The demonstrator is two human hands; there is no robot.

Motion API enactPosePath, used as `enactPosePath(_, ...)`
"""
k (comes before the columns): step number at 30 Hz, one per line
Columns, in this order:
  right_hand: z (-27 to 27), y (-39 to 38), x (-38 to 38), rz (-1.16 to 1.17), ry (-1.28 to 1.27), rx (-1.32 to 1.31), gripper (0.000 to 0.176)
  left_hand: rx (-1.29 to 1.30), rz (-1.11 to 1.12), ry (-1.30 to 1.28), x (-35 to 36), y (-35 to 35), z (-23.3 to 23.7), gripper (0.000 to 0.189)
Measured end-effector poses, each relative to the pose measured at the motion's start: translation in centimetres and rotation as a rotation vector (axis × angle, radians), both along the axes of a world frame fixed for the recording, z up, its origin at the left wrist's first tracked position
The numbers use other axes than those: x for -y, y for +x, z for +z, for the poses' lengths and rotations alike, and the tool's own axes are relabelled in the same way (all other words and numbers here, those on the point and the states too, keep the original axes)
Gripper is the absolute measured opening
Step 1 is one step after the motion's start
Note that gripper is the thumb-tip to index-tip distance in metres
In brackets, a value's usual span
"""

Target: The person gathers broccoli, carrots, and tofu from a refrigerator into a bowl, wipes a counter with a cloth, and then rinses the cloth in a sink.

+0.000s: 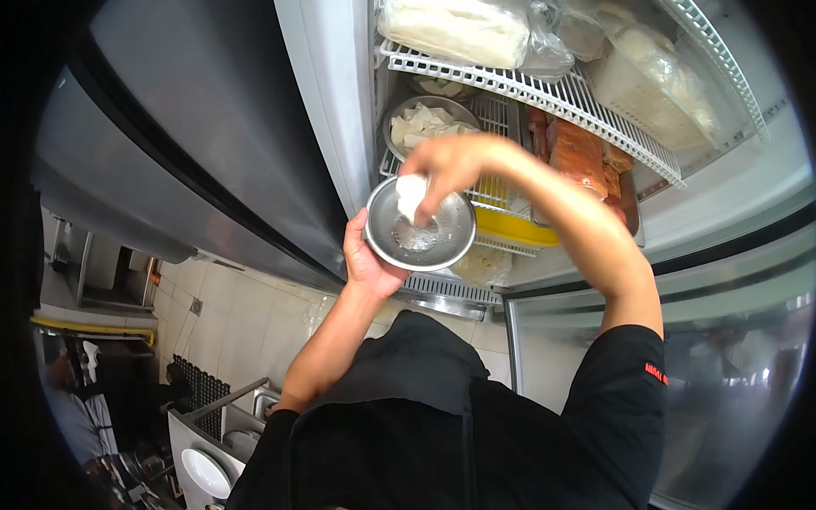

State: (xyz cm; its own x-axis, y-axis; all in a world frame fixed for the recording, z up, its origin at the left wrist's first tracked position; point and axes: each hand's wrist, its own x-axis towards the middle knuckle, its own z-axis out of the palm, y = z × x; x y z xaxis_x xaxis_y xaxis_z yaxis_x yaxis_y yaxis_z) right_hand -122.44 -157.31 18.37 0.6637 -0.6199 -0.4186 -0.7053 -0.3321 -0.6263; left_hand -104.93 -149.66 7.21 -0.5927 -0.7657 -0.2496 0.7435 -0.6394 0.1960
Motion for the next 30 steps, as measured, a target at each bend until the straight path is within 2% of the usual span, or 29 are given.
enactPosePath(1,-0.7,1.0,-1.3,0.069,-0.058,0.019,0.043,0.021,-0.010,0.033,-0.1,0.1,0.1,0.061)
enactPosePath(2,-1.0,2.0,-2.4,0.089,-0.142,-0.090,0.045,0.018,-0.012,0.033,-0.2,0.1,0.0,0.061)
enactPosePath(4,-1.3,1.9,-3.1,0.093,-0.346,-0.003,0.041,0.006,0.020,-0.003,-0.2,0.3,-0.9,0.061)
enactPosePath(6,0.8,1.6,-1.0,-0.067,-0.369,-0.029,0.035,-0.019,0.021,-0.013,-0.3,1.1,-1.8,0.060)
enactPosePath(8,-1.8,-1.9,5.3,-0.284,-0.624,-0.078,0.025,0.018,0.079,0.021,-0.6,1.3,-1.6,0.060)
enactPosePath(9,-2.9,-3.0,7.6,-0.487,-0.787,-0.156,0.020,0.010,0.093,0.037,-0.6,1.6,-1.9,0.060)
enactPosePath(10,-4.0,-4.9,10.4,-0.577,-0.939,-0.243,0.020,0.012,0.107,0.043,-0.6,1.9,-2.2,0.060)
enactPosePath(12,-5.8,-7.7,13.7,-0.622,-1.074,-0.361,0.022,0.013,0.144,0.010,-0.8,2.5,-2.9,0.060)
enactPosePath(17,-6.9,-9.5,17.1,-0.600,-1.085,-0.426,0.026,0.052,0.222,-0.036,-1.6,4.5,-3.8,0.068)
enactPosePath(22,-6.6,-9.3,17.7,-0.579,-1.105,-0.423,0.032,-0.002,0.262,0.019,-2.3,4.9,-3.9,0.067)
enactPosePath(24,-6.2,-9.3,17.8,-0.570,-1.119,-0.414,0.034,0.091,0.287,0.003,-2.7,4.7,-3.9,0.065)
enactPosePath(27,-4.6,-8.7,16.1,-0.543,-1.148,-0.395,0.038,0.139,0.292,-0.016,-3.5,4.1,-3.8,0.064)
enactPosePath(30,-1.7,-5.8,10.0,-0.464,-1.120,-0.357,0.041,0.164,0.268,-0.041,-4.7,3.7,-4.2,0.063)
